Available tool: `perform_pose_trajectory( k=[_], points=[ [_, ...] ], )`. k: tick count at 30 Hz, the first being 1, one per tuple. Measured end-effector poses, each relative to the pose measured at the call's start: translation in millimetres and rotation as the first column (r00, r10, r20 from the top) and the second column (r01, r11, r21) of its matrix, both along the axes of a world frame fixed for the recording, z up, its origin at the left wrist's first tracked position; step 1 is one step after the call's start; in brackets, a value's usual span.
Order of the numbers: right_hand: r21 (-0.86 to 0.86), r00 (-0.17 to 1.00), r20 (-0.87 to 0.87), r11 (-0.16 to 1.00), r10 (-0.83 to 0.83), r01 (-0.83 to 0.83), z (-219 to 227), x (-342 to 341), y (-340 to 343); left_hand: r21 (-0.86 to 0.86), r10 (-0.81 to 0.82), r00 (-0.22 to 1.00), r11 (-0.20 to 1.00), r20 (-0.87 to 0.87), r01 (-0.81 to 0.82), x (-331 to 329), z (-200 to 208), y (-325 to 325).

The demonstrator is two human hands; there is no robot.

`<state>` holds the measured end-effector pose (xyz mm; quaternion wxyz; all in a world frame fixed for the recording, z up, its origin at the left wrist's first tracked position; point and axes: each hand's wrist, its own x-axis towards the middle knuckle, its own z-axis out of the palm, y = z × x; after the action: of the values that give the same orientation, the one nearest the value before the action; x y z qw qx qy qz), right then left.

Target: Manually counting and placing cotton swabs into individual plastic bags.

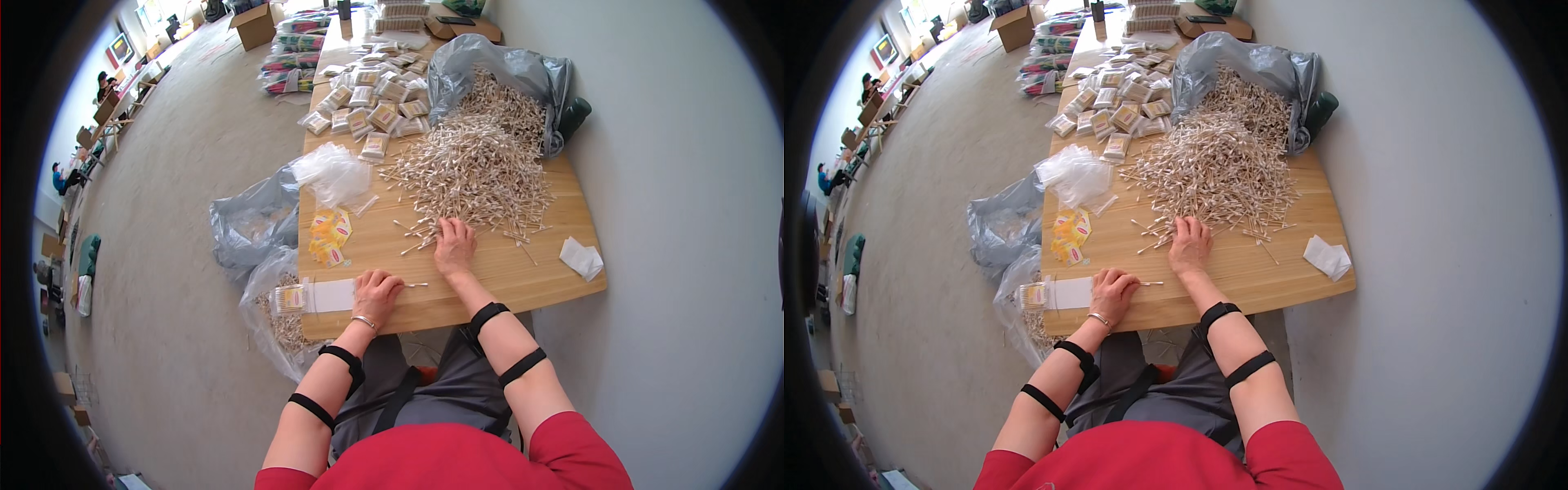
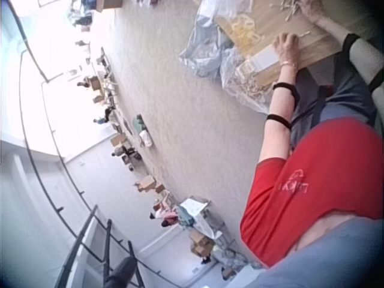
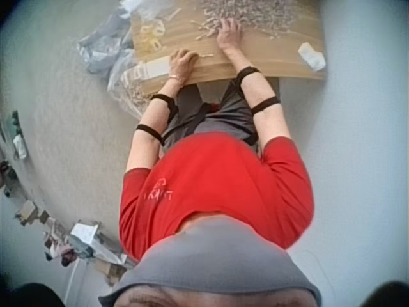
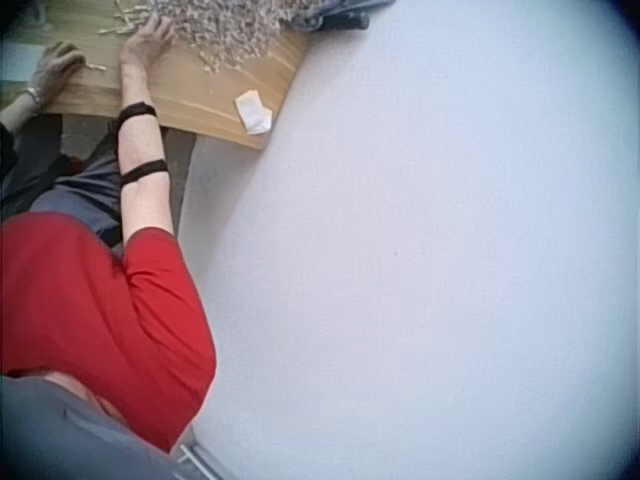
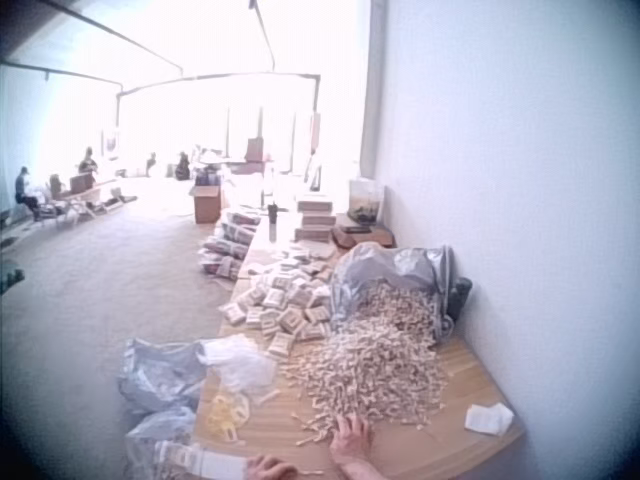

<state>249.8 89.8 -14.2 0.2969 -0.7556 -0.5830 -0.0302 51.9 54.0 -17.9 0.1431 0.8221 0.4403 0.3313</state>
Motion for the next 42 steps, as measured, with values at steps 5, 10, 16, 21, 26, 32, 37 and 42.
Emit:
perform_pose_trajectory(
  k=[5,10,16,21,26,32,37,42],
  points=[
    [-0.003,0.935,-0.027,0.936,0.353,-0.353,1,-43,-26,-0.012,0.029,1.000,0.999,0.000,-0.029,-7,-4,-3],
    [0.103,0.825,-0.117,0.833,0.553,-0.544,-16,-44,-34,0.036,0.021,0.999,0.999,0.032,-0.022,0,-5,0],
    [0.025,0.982,0.008,0.982,0.188,-0.189,-2,16,-29,-0.013,0.014,0.999,1.000,0.033,-0.013,-4,-3,-1],
    [-0.109,0.994,0.109,0.993,-0.023,0.035,-1,16,-48,-0.003,0.018,0.999,1.000,0.049,-0.018,-5,-4,-3],
    [-0.160,0.985,0.060,0.975,0.164,-0.153,2,-32,-59,-0.050,0.002,0.999,0.999,0.051,0.001,-6,-6,-3],
    [-0.187,0.963,0.072,0.952,0.258,-0.241,-3,-13,-82,-0.017,0.074,0.997,0.997,-0.003,-0.074,-6,0,-3],
    [-0.227,0.970,0.155,0.962,0.188,-0.150,0,0,-94,-0.117,0.144,0.989,0.983,0.014,-0.142,-3,-3,-2],
    [-0.237,0.971,0.181,0.965,0.159,-0.114,1,-1,-89,-0.132,0.103,0.994,0.986,-0.031,-0.106,-3,-7,-3]
  ],
)
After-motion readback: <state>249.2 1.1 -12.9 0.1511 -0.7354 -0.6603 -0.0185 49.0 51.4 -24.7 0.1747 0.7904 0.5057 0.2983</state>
